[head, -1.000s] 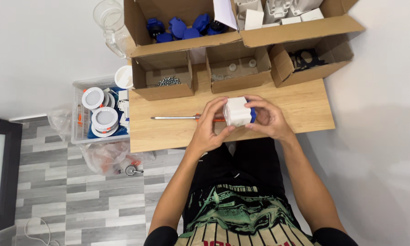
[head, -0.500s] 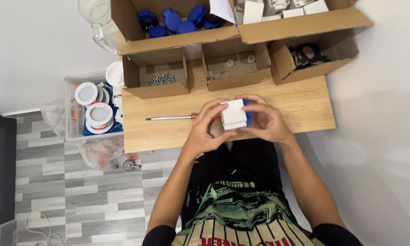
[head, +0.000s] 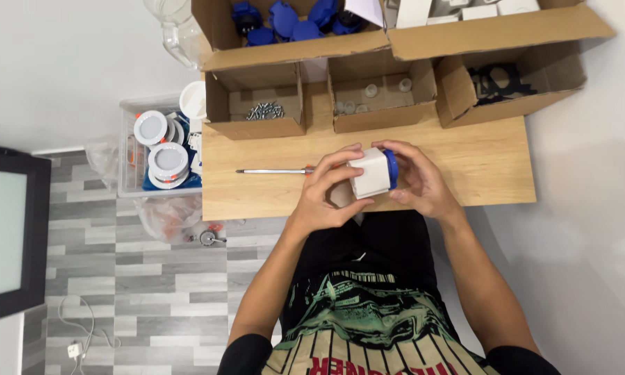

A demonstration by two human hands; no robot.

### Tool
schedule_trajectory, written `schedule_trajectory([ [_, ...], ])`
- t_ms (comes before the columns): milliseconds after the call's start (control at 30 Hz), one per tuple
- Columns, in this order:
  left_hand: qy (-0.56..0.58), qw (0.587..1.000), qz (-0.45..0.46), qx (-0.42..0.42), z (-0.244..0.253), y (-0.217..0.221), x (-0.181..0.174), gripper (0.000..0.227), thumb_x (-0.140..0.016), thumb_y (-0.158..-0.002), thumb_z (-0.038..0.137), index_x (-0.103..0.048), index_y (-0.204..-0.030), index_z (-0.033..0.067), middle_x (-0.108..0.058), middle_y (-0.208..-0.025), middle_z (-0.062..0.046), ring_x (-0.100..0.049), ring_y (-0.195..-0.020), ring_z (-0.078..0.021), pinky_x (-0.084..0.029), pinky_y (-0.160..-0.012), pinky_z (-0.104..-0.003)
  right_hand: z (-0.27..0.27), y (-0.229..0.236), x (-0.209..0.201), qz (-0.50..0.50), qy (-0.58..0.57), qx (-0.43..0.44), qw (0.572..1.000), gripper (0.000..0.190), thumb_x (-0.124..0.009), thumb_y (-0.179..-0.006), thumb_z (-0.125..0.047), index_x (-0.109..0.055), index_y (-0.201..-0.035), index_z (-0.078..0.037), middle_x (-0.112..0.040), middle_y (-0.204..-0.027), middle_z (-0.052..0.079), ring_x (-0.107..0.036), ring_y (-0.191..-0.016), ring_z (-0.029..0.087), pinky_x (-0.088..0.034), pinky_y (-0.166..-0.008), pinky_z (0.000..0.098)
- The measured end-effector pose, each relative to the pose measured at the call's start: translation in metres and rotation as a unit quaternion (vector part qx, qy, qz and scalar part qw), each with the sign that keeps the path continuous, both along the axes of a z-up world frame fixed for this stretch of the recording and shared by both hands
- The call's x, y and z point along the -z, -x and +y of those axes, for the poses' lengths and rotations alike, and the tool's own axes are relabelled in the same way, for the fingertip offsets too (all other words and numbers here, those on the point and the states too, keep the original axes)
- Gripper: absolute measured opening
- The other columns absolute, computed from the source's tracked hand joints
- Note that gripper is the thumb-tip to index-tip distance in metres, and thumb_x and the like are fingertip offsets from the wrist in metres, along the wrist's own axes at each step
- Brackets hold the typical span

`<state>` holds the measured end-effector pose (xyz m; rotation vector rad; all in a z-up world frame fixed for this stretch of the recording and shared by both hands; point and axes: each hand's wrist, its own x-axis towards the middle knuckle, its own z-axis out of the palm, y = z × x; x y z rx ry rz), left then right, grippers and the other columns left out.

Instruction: The person assembles a small electrical component on a wooden table. They use a screwdriver to tighten screws on a blue plastic piece, then attach a black plastic part and a white plastic housing. The person repeats the process with another blue piece, securing it with screws and attaching the corresponding black and white parts.

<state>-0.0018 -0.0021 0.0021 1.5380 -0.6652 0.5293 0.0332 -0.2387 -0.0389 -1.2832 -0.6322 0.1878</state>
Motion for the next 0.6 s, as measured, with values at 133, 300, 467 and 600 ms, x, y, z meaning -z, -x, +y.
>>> schedule_trajectory([
  [133, -0.006, 1.000, -0.002, 0.010, -0.003, 0.002, -0.002, 0.054, -0.099, -0.080, 0.007, -0.073, -0.127, 0.0076, -0.069, -0.139, -0.020, -0.064, -0.139, -0.0488, -0.052, -0.118, -0.059, 0.000, 0.000, 0.005, 0.001, 0.029, 0.019, 0.999, 0.083, -0.086, -0.084, -0.003, -0.046, -0.157, 0.009, -0.052, -0.157, 0.025, -0.062, -0.140, 0.035, -0.055, -0.113, 0.0455],
  [300, -0.025, 0.999, 0.014, 0.016, -0.003, 0.004, 0.001, 0.063, -0.099, -0.082, 0.016, -0.069, -0.137, 0.0087, -0.065, -0.145, -0.021, -0.061, -0.143, -0.0476, -0.050, -0.121, -0.060, 0.000, 0.002, 0.005, -0.004, 0.006, 0.035, 0.999, 0.075, -0.088, -0.082, 0.004, -0.054, -0.148, 0.010, -0.056, -0.151, 0.025, -0.066, -0.135, 0.034, -0.059, -0.108, 0.0429],
  [467, -0.065, 0.992, 0.105, 0.008, -0.014, 0.006, -0.007, 0.080, -0.087, -0.095, 0.043, -0.051, -0.159, 0.0110, -0.055, -0.158, -0.017, -0.053, -0.150, -0.0408, -0.044, -0.124, -0.061, -0.001, 0.002, 0.004, -0.041, 0.013, 0.047, 0.998, 0.071, -0.090, -0.080, 0.006, -0.056, -0.143, 0.011, -0.055, -0.150, 0.028, -0.064, -0.136, 0.036, -0.058, -0.110, 0.0470],
  [600, -0.106, 0.987, 0.117, -0.004, -0.021, 0.002, -0.013, 0.075, -0.086, -0.097, 0.041, -0.054, -0.155, 0.0079, -0.055, -0.155, -0.018, -0.055, -0.149, -0.0425, -0.046, -0.124, -0.059, -0.004, 0.002, 0.006, -0.065, 0.012, 0.049, 0.997, 0.071, -0.091, -0.080, 0.004, -0.057, -0.143, 0.010, -0.055, -0.149, 0.027, -0.063, -0.138, 0.035, -0.057, -0.110, 0.0463],
])
